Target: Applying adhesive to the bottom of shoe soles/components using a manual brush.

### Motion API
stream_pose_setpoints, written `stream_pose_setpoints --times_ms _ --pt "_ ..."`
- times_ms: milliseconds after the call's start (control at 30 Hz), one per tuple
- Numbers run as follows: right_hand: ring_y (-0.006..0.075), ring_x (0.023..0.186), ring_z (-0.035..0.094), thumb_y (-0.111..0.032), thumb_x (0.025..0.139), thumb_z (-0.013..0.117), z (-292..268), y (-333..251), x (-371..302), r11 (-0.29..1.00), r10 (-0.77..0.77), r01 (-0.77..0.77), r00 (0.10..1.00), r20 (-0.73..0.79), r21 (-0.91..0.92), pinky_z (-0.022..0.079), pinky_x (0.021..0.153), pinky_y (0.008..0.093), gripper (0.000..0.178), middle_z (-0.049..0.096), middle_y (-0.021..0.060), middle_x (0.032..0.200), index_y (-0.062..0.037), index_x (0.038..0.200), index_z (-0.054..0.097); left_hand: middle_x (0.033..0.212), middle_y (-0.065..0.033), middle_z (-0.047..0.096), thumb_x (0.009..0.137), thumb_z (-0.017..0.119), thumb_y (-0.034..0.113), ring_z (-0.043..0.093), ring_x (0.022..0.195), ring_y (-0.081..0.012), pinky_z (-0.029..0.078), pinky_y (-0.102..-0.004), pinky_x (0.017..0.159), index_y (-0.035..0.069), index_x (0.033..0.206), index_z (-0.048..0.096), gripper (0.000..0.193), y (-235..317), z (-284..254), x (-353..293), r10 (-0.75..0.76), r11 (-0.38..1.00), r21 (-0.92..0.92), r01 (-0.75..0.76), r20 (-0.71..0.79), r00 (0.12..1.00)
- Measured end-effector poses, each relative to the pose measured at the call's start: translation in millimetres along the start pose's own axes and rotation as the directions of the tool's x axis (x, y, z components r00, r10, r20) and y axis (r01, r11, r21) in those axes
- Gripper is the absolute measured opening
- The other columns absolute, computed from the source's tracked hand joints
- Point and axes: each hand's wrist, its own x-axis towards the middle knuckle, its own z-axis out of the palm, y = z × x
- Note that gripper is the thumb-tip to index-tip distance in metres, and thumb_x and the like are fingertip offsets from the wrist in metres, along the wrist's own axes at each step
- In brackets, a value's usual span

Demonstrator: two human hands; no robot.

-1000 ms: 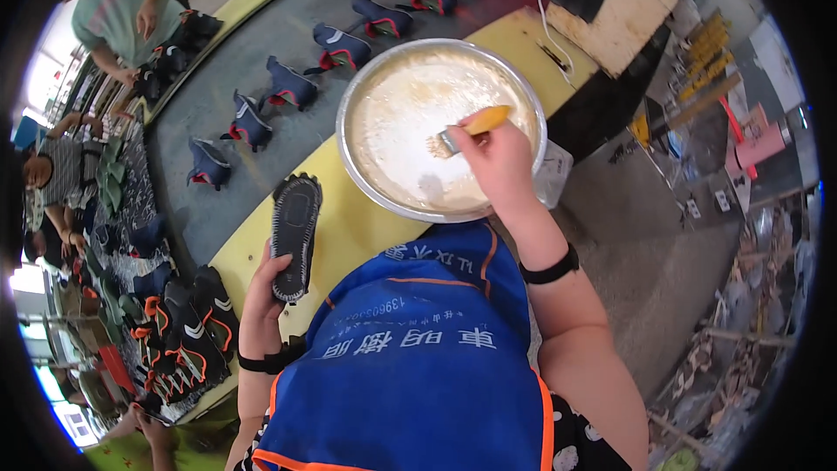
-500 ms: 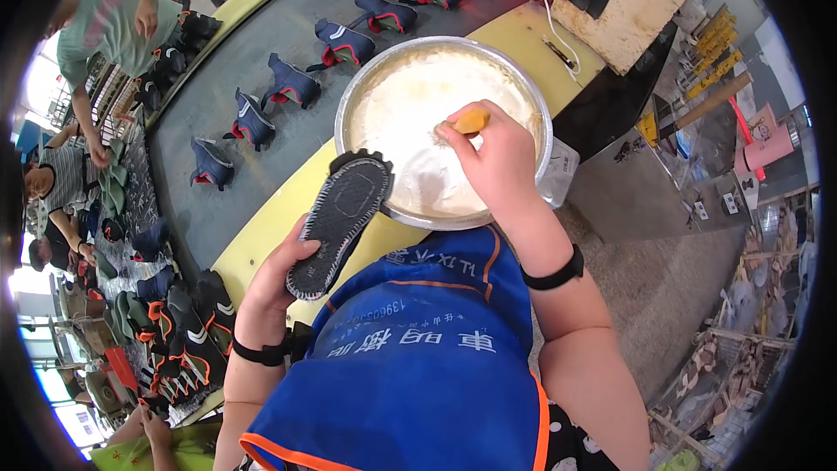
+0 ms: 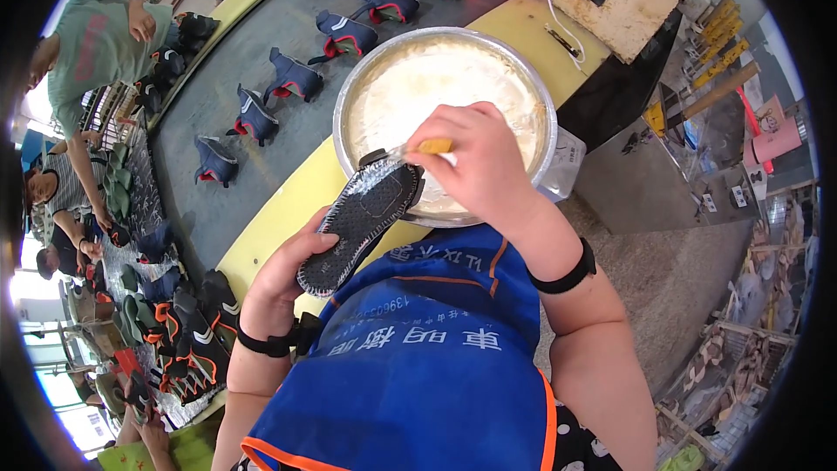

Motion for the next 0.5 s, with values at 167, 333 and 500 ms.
stream_pose_setpoints --times_ms 167,333,500 --pt "0.0196 0.074 0.063 -0.009 0.080 0.078 9.0 -4.6 -7.7 0.980 0.094 -0.075 0.991 -0.097 0.182 0.046 0.069 0.0312 0.011 0.066 0.0038 0.083 -0.0081 0.085 0.068 0.131 -0.0129 0.059 0.091 0.057 0.018 0.059 0.115 -0.0143 0.046 -0.0265 0.099 -0.004 0.144 0.041 0.060 0.1 -5.8 -2.4 -0.033 0.994 -0.100 0.038 0.047 0.998" --pt "0.0155 0.069 0.064 -0.005 0.083 0.076 17.3 0.1 -7.4 0.970 0.099 -0.062 0.984 -0.149 0.234 0.050 0.064 0.0266 0.011 0.065 0.0065 0.079 -0.0034 0.085 0.065 0.133 -0.0142 0.058 0.088 0.059 0.020 0.058 0.119 -0.0171 0.044 -0.0287 0.104 -0.004 0.145 0.040 0.065 -5.1 -6.9 -3.4 0.009 0.995 -0.098 0.002 0.109 0.994" --pt "0.0141 0.054 0.059 -0.004 0.085 0.074 18.2 0.3 -15.5 0.936 0.328 -0.294 0.929 -0.174 0.194 0.047 0.053 0.0262 0.012 0.061 0.0042 0.067 -0.0040 0.082 0.062 0.135 -0.0149 0.056 0.086 0.060 0.018 0.055 0.123 -0.0196 0.042 -0.0305 0.106 -0.004 0.146 0.039 0.067 -13.9 -9.3 -3.3 0.048 0.999 -0.015 -0.047 0.050 0.998"
